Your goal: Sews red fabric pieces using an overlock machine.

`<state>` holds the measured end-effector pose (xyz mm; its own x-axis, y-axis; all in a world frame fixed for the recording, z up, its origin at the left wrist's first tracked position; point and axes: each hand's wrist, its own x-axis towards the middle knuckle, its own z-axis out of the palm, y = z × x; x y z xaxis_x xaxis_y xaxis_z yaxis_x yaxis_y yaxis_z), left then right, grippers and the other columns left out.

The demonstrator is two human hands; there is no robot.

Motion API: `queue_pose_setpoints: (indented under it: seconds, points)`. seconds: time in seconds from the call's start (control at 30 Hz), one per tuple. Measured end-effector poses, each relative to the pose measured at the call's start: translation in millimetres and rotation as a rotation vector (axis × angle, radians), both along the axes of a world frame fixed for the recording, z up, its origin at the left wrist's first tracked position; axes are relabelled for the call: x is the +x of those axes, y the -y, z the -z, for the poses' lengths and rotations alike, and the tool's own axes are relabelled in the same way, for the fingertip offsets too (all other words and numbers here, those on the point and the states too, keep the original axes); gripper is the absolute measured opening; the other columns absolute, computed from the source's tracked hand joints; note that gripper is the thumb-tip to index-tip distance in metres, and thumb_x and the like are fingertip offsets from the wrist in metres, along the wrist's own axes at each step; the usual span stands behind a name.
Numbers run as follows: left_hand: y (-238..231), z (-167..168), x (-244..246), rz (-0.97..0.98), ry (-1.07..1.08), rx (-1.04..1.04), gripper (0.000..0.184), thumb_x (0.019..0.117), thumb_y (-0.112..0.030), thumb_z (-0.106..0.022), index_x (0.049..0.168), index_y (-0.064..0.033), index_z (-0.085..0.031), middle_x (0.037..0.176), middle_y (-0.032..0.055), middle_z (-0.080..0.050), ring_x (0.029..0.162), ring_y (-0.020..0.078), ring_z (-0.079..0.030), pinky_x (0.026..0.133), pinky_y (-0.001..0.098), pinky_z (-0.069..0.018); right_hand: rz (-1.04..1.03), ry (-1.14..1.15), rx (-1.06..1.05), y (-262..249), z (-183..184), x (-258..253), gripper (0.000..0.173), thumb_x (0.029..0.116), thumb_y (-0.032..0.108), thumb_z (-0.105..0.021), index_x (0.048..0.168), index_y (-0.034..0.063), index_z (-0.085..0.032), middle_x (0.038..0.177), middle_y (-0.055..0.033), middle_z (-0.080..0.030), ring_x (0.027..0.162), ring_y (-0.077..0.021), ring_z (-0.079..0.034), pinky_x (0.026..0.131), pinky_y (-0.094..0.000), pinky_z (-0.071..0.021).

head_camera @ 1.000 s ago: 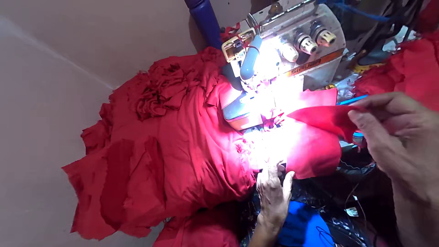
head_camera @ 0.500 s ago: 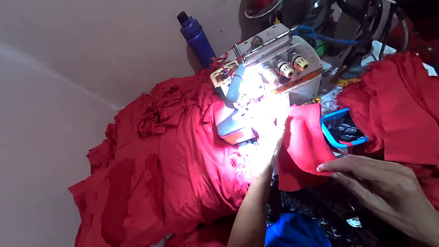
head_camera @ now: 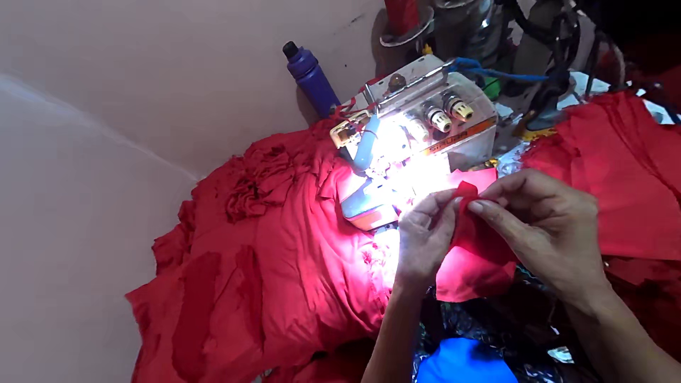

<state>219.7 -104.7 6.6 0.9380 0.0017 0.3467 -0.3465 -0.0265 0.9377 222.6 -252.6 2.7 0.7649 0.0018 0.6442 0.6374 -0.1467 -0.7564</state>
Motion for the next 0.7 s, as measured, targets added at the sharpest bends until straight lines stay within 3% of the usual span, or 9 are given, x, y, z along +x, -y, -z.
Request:
queue_pose_setpoints:
  seconds: [0.07,0.17,0.33,0.43,0.53,0.6,0.7]
  points:
    - [-9.4,2.5,-10.6,-0.017,0.021,0.029,0.019,0.0994,0.0,-0.054,0.108,-0.0006,-0.072,0.09,-0.0022,-0.07,0.078,-0.0018,-0.064,0.071,0.0166,-0.0543,-0.01,-0.037,0.013,-9.4,1.5,-0.6,0.009,0.0899,0.011,-0.07,0.092,0.0044,-0.063,0.065,0.0102,-0.051,0.053,0.0091,-0.044,0.052,-0.0065,-0.0391]
    - [-19.2,3.6,-25.7,-0.047,-0.077,-0.025,0.022,0.1021,-0.004,-0.051,0.112,-0.0006,-0.071,0.093,-0.0004,-0.071,0.082,0.0008,-0.066,0.076,0.0192,-0.0557,-0.066,-0.056,0.024,-21.2,8.2,-3.2,0.008,0.0904,0.013,-0.07,0.095,0.0096,-0.064,0.068,0.012,-0.058,0.057,0.009,-0.052,0.052,-0.0073,-0.0447]
    - [-36.3,4.7,-40.7,-0.139,-0.085,-0.02,0.016,0.0976,-0.008,-0.059,0.099,-0.0016,-0.074,0.085,-0.0035,-0.071,0.081,-0.0017,-0.066,0.076,0.0175,-0.0555,-0.101,-0.126,0.029,-43.8,10.1,-16.4,0.013,0.0887,0.009,-0.072,0.094,0.005,-0.061,0.067,0.0093,-0.055,0.056,0.0084,-0.049,0.055,-0.0078,-0.0439]
    - [-54.8,4.0,-48.2,-0.169,0.037,0.11,0.013,0.0936,-0.005,-0.066,0.098,0.002,-0.076,0.089,0.0013,-0.074,0.086,0.0001,-0.068,0.081,0.0187,-0.0564,-0.193,-0.136,0.018,-54.6,14.7,-20.5,0.02,0.0919,0.017,-0.069,0.108,0.0108,-0.059,0.064,0.013,-0.056,0.054,0.0079,-0.052,0.052,-0.0091,-0.0471]
    - [-82.8,-6.6,-55.5,-0.116,0.151,0.29,0.013,0.094,-0.002,-0.064,0.095,0.0031,-0.076,0.089,0.0015,-0.073,0.088,-0.0009,-0.067,0.083,0.0177,-0.0562,-0.455,-0.266,0.021,-60.6,15.1,-22.8,0.023,0.0944,0.017,-0.068,0.116,0.0128,-0.061,0.063,0.015,-0.059,0.054,0.0087,-0.052,0.052,-0.0083,-0.0444]
    - [-99.0,-13.8,-59.2,-0.08,0.216,0.333,0.012,0.0949,-0.002,-0.064,0.093,0.0025,-0.075,0.089,0.0004,-0.072,0.086,-0.0002,-0.067,0.081,0.0177,-0.0563,-0.638,-0.329,0.006,-64.3,17.8,-20.0,0.016,0.0936,0.018,-0.069,0.108,0.0142,-0.065,0.065,0.0163,-0.059,0.057,0.0098,-0.054,0.054,-0.0077,-0.0462]
    - [-117.0,-18.7,-63.2,-0.079,0.266,0.369,0.014,0.0975,-0.006,-0.062,0.094,0.0009,-0.074,0.088,-0.0014,-0.07,0.085,-0.0005,-0.065,0.079,0.0173,-0.056,-0.713,-0.336,-0.017,-70.8,22.1,-21.9,0.008,0.0929,0.018,-0.07,0.097,0.0127,-0.067,0.068,0.0168,-0.06,0.061,0.0102,-0.055,0.057,-0.0078,-0.0467]
